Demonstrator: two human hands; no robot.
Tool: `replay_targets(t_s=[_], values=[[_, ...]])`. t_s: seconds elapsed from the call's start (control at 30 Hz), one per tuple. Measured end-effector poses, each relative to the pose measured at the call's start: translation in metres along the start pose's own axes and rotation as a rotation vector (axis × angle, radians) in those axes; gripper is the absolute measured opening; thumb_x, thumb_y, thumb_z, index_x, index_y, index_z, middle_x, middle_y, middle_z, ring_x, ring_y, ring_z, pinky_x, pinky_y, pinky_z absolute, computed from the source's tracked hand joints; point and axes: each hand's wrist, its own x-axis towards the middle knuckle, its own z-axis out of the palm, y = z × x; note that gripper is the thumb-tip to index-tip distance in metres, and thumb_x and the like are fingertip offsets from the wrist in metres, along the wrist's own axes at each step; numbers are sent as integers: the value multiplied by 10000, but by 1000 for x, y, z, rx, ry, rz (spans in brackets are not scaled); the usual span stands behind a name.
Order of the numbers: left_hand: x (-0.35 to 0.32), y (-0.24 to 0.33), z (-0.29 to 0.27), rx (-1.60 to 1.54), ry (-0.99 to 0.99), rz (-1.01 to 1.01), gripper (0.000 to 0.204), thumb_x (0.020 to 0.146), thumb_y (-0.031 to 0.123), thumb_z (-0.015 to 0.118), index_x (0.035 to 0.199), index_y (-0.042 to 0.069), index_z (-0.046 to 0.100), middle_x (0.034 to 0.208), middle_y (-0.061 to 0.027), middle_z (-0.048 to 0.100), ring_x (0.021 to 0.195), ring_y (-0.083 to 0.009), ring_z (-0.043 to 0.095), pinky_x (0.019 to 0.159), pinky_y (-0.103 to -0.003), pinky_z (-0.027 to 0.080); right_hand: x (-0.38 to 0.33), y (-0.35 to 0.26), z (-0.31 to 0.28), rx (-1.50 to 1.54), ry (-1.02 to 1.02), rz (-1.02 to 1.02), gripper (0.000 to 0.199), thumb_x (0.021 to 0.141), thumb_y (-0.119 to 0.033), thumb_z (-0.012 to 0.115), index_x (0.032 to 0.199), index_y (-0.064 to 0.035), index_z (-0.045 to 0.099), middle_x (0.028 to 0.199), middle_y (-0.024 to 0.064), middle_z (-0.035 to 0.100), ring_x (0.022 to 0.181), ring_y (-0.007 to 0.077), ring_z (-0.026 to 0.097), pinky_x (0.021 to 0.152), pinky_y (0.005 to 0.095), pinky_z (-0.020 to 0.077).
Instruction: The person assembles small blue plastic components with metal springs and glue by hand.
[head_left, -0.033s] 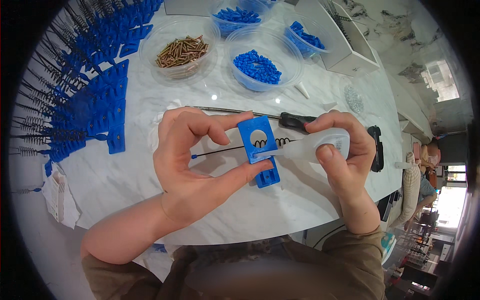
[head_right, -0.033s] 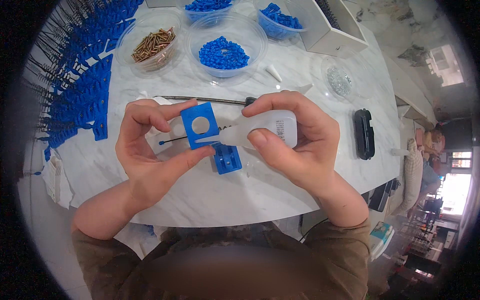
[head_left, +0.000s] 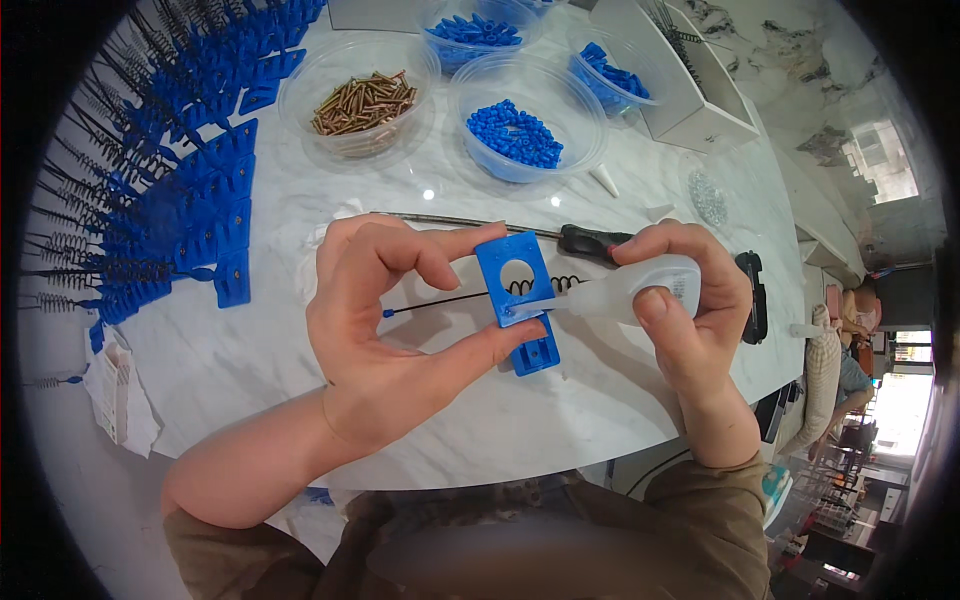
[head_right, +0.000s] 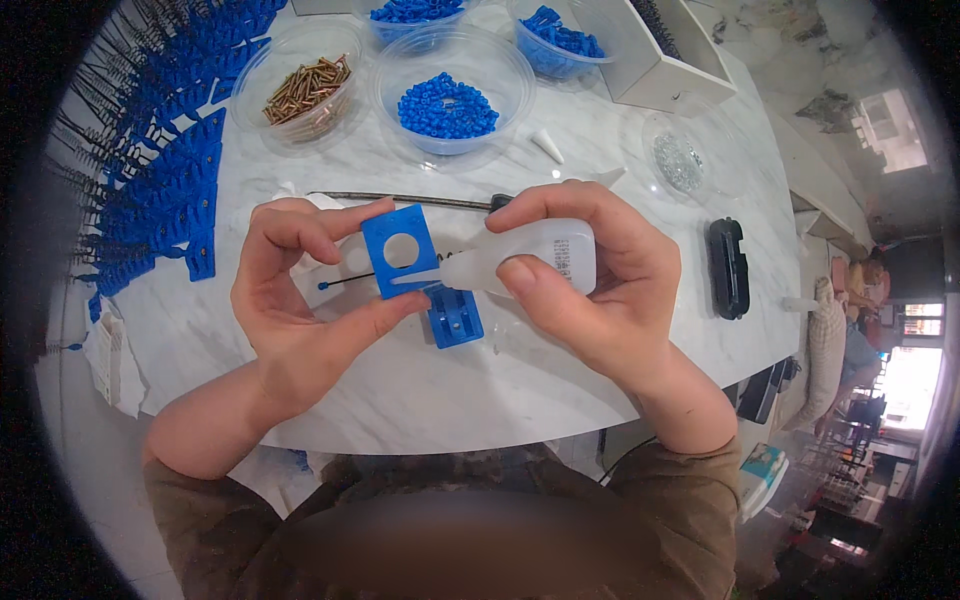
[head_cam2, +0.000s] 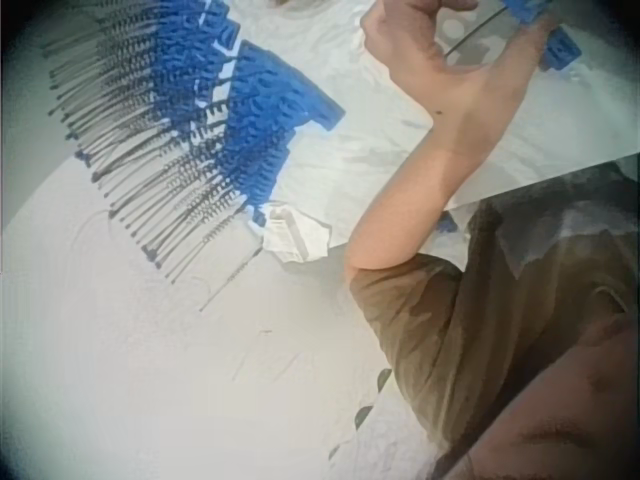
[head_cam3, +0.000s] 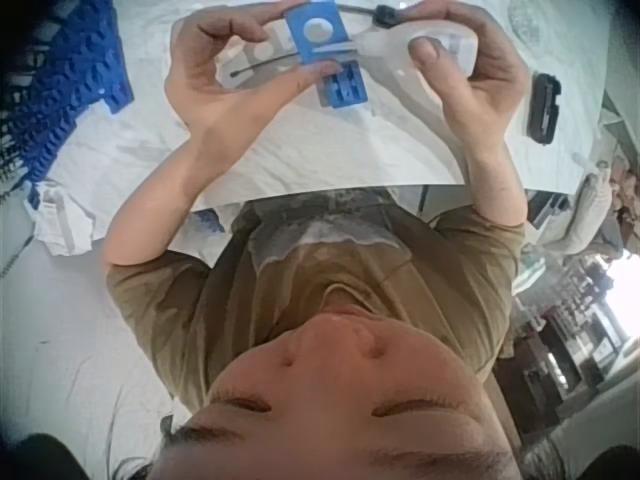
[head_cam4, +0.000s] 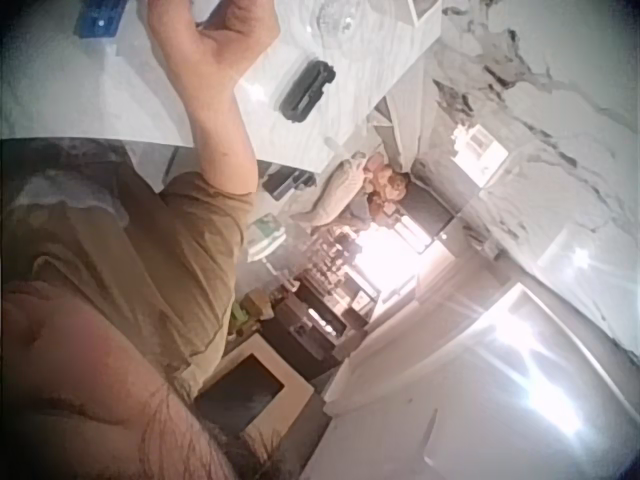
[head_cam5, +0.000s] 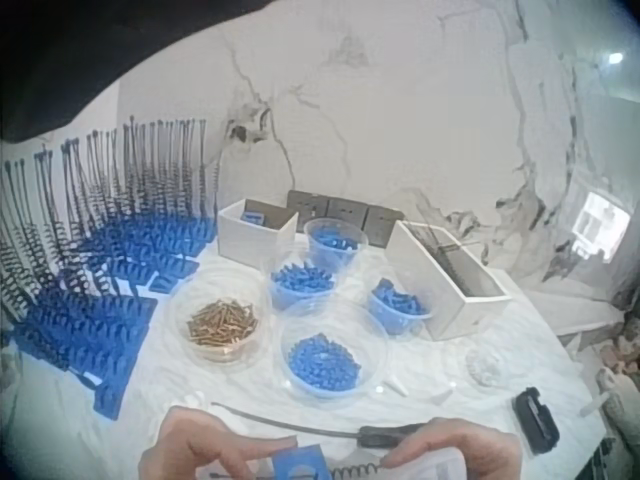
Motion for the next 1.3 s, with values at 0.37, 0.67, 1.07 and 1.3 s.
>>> replay_targets(t_s=[0.37,0.67,1.07,1.3], values=[[1,0,0,16,-1,14,563,600,23,892,962,79,464,1055,-105,632,892,-126,522,819,-274,387,1,3,-1,-36,-5,-68,283,804,-26,681,1072,50,629,1006,78,653,888,95,594,763,223,465],[1,0,-1,28,-3,8,563,598,30,892,958,85,463,1074,-117,661,849,-111,483,809,-268,378,0,-1,1,19,-6,-6,282,805,-32,681,1071,46,630,990,73,650,869,89,587,759,218,458],[0,0,1,9,0,-15,552,605,24,889,955,83,466,1052,-101,649,861,-109,501,816,-261,389,-1,-2,1,9,23,27,286,784,-43,688,1055,35,643,1009,70,657,926,109,589,816,237,454],[1,1,0,15,-5,-12,550,611,22,885,955,83,461,1042,-100,652,865,-107,501,818,-260,387,0,-1,0,-26,25,19,283,783,-37,686,1053,33,643,1015,70,657,923,106,589,813,236,455]])
